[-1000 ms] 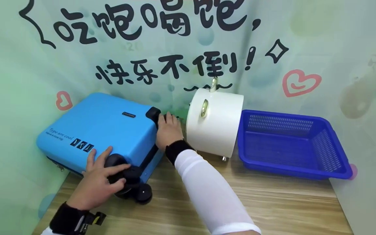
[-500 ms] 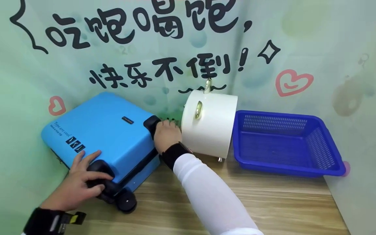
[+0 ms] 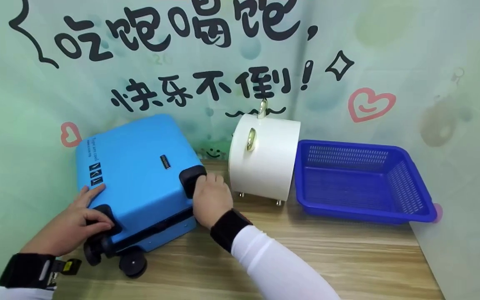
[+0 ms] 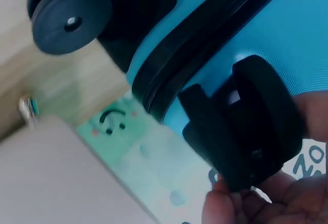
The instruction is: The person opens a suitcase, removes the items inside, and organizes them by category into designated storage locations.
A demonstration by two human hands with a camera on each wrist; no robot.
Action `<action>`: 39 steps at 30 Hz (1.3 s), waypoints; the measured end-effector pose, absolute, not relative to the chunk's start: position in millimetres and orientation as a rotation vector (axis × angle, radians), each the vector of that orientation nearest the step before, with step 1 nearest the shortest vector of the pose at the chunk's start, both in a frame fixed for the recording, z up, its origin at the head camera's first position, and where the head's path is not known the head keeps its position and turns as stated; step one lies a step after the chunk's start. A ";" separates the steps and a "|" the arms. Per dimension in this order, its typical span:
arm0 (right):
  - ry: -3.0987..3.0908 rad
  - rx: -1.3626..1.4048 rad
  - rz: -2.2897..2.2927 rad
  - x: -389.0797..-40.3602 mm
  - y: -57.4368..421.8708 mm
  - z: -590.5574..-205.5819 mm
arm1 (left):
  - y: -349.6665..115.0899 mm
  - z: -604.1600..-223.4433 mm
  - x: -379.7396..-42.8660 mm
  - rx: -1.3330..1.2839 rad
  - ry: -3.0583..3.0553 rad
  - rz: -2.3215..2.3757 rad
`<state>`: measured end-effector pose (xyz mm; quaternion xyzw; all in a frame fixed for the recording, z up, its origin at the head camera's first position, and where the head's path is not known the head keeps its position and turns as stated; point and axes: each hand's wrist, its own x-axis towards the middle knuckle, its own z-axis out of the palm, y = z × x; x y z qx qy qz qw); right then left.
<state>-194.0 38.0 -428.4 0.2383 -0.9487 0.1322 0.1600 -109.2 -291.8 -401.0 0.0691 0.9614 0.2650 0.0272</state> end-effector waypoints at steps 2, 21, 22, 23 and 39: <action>-2.714 0.653 0.464 -184.7 38.4 -430.0 | -295.8 -401.7 -108.9 0.176 3.005 0.814; -2.710 0.713 0.769 -114.9 20.7 -445.0 | -311.9 -389.6 -143.0 0.025 3.078 0.576; -2.716 0.732 0.767 -112.2 19.3 -445.7 | -312.5 -390.6 -145.9 0.024 3.091 0.557; -2.719 0.748 0.770 -109.9 18.4 -446.8 | -312.5 -392.1 -148.5 0.021 3.106 0.548; -2.821 0.725 0.867 -151.6 69.9 -497.5 | -188.5 -436.9 -137.3 0.487 3.350 0.174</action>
